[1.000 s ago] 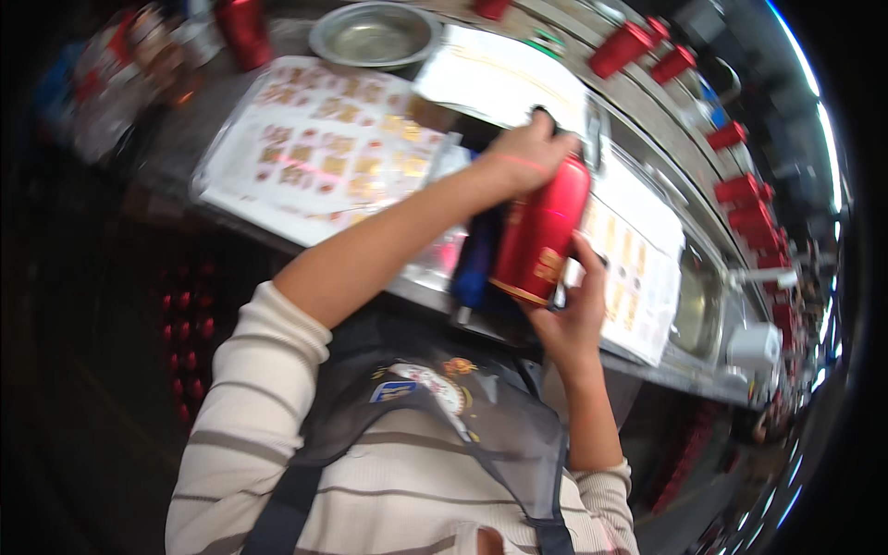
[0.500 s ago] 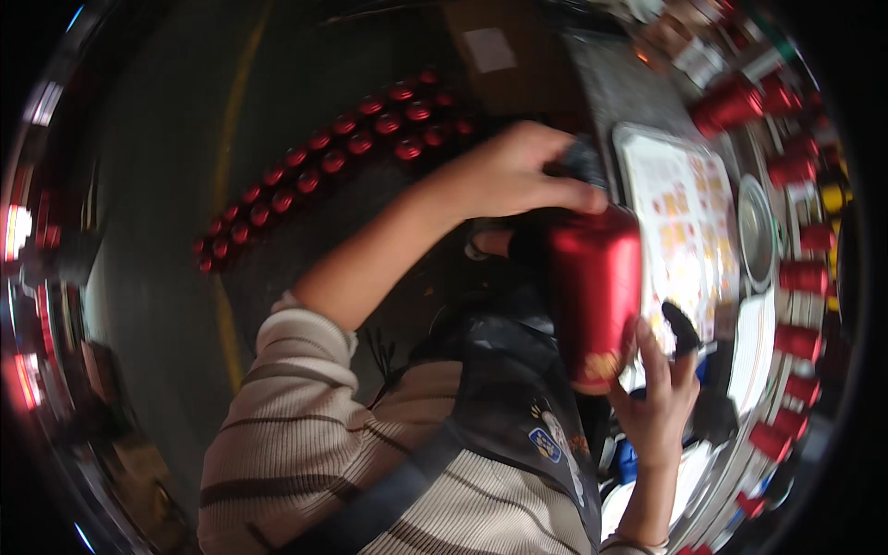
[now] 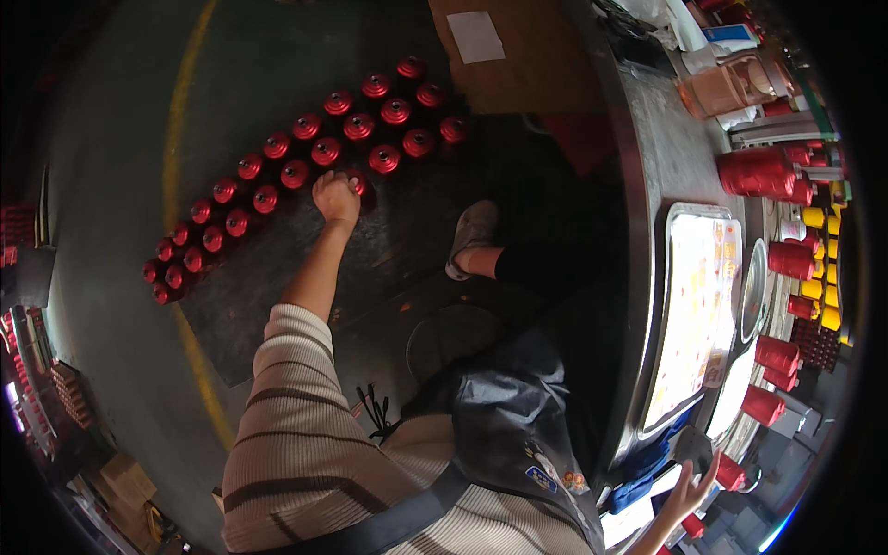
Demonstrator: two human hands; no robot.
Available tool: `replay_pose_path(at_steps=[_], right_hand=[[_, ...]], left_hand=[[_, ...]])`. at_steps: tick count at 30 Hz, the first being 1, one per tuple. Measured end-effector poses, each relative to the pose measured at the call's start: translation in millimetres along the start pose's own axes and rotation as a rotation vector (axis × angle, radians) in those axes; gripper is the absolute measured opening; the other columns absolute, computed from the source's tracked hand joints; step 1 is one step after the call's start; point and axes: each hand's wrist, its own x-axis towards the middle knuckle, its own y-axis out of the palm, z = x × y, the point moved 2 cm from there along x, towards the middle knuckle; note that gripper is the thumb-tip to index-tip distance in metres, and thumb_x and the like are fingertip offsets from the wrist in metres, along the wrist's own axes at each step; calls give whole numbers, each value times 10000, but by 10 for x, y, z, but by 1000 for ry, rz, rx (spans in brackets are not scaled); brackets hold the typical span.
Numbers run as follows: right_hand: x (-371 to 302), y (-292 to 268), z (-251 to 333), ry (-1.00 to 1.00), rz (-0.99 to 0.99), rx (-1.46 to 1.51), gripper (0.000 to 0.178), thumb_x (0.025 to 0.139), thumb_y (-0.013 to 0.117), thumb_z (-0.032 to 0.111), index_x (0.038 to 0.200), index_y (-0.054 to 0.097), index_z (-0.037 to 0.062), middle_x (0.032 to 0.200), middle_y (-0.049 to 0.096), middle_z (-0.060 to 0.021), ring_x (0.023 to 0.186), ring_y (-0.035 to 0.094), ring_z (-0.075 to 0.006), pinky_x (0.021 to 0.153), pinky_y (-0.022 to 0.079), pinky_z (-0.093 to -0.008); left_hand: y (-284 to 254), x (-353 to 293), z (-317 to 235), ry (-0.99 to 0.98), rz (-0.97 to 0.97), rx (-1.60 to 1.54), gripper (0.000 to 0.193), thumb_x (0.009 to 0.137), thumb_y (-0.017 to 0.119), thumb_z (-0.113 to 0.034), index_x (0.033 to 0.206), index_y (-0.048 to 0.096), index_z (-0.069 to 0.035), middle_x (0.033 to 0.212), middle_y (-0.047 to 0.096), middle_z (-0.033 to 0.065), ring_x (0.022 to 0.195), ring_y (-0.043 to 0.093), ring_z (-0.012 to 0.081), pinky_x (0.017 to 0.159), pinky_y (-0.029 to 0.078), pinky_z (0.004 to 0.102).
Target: The person applies gold decorative stickers to red cylindrical containers. They peel stickers from a sheet, align and press them onto the container, smooth the surface, and rotate the container to apply additional stickers. Finished containers are placed on a nearby rack.
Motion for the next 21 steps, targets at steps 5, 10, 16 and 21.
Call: replay_pose_path(at_steps=[5,10,16,21], right_hand=[[-402,-775,-550,193,-89,-419,540,951,640,150,1453,471,39,1461,511,-134,1335,462,-248,1126,314,-364],[-574,-773,-398,265,-115,-522,549,913,653,116,1433,495,41,1429,542,-140,1274,509,-231,1080,380,-352],[-469,-706,-336,273,-248,-507,543,838,664,111,1372,570,93,1201,662,-109,789,570,-132,755,495,-290],[-1166,-1075,-881,473,-496,-552,321,812,676,157,1117,671,57,1005,716,-103,822,681,-193,802,518,-315]], left_hand=[[612,86,293,-79,58,-5,186,784,737,-269,811,698,-89,959,677,102,976,623,323,846,492,443],[882,31,358,40,22,-37,63,757,702,-189,785,725,-136,887,714,100,866,669,321,779,535,421],[875,-7,694,43,144,-41,302,892,593,-360,915,713,-84,867,718,182,773,691,397,638,543,500],[-188,-227,-217,-89,116,-267,490,936,586,-483,892,684,-5,867,695,246,788,671,431,665,517,522]])
